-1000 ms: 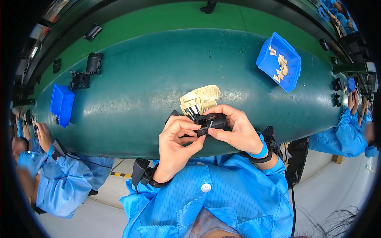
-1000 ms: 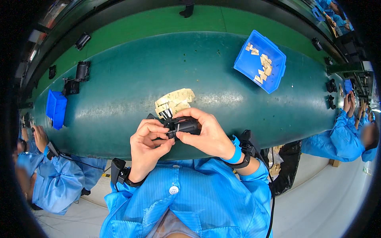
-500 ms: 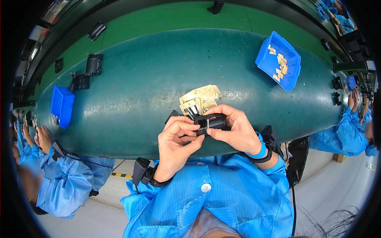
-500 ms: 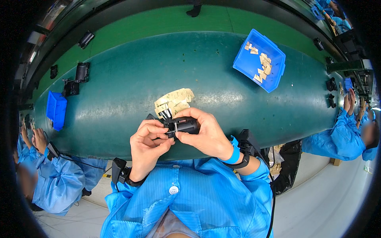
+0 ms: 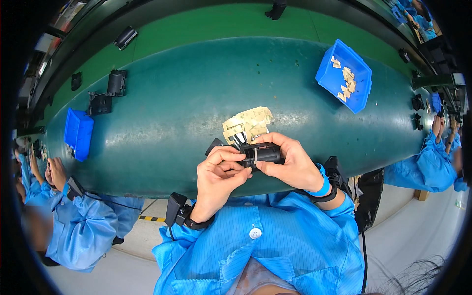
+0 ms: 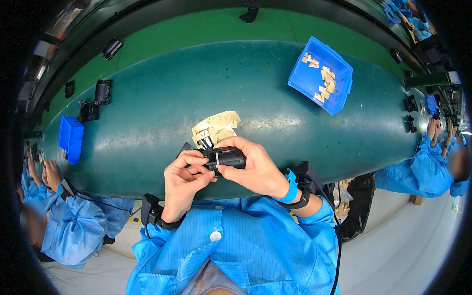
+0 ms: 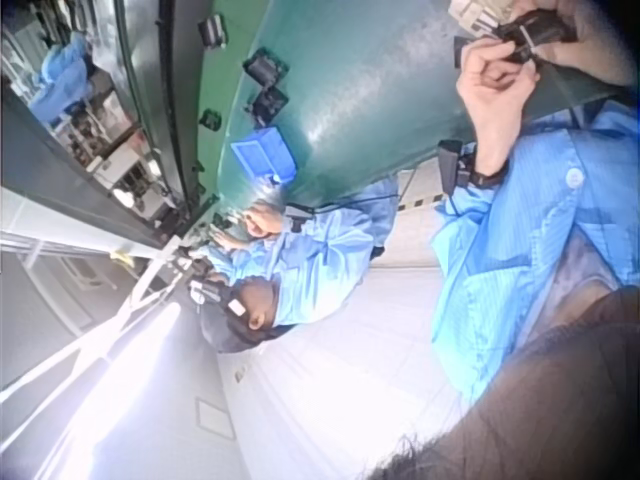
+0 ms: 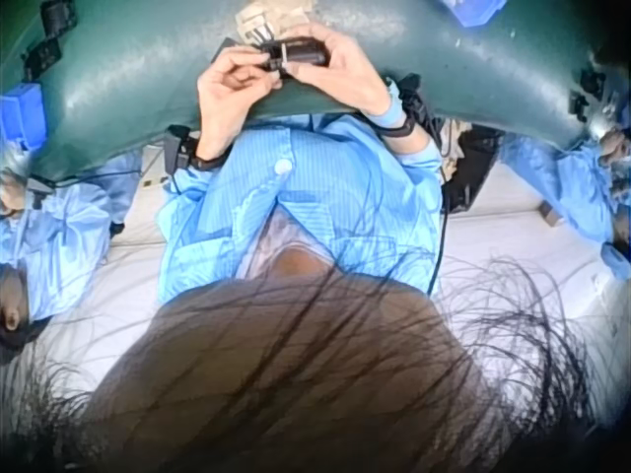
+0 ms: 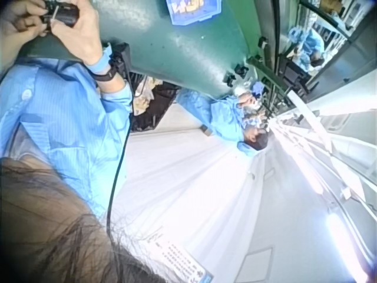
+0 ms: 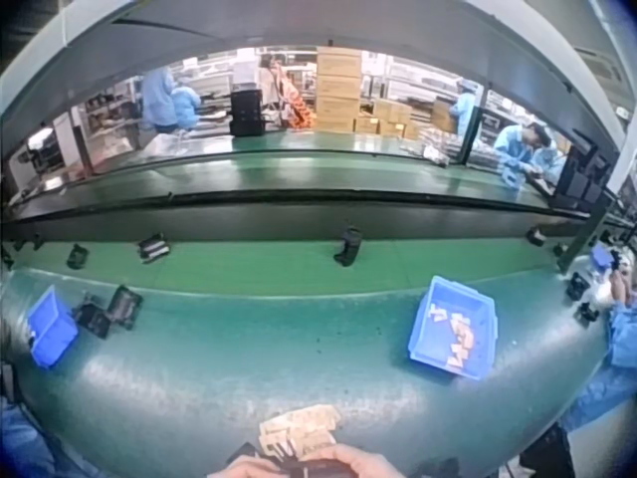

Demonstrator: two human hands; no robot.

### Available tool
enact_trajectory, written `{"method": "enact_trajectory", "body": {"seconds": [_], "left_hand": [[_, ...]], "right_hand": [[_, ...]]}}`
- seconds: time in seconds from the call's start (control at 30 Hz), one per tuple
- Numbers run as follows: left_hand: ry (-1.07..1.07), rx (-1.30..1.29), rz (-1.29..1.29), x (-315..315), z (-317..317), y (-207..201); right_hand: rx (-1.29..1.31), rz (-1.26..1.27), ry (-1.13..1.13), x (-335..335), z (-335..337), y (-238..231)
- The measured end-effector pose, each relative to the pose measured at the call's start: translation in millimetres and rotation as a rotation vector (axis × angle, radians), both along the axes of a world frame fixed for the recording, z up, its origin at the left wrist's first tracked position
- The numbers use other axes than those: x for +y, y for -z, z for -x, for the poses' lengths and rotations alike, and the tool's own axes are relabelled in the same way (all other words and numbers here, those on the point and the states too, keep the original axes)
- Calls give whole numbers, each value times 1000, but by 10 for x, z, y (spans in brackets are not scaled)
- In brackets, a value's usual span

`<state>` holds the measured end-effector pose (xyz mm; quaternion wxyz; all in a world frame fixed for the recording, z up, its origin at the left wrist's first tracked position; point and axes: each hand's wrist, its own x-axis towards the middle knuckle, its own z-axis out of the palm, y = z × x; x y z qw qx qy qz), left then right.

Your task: Assembling small electronic components by inserting parts and securing them manually.

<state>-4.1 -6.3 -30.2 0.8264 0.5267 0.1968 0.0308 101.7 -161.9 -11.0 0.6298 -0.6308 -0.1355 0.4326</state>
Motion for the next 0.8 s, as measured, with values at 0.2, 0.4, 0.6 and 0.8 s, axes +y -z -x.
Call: {"method": "enact_trajectory", "body": {"seconds": [0.2,0.4,0.6,0.8], "left_hand": [[3,1,-10,-3,9,11],[-16,12,-18,-15,3,-1],[-43,53,-15,-29,-22,37],[-60,59,-5,-24,-19,85]], "right_hand": [[-62,49,1,24,11,14],[-208,107,36,43,77,67],[-260,112,76,78,125,96],[-309,125,56,100,138,54]]}}
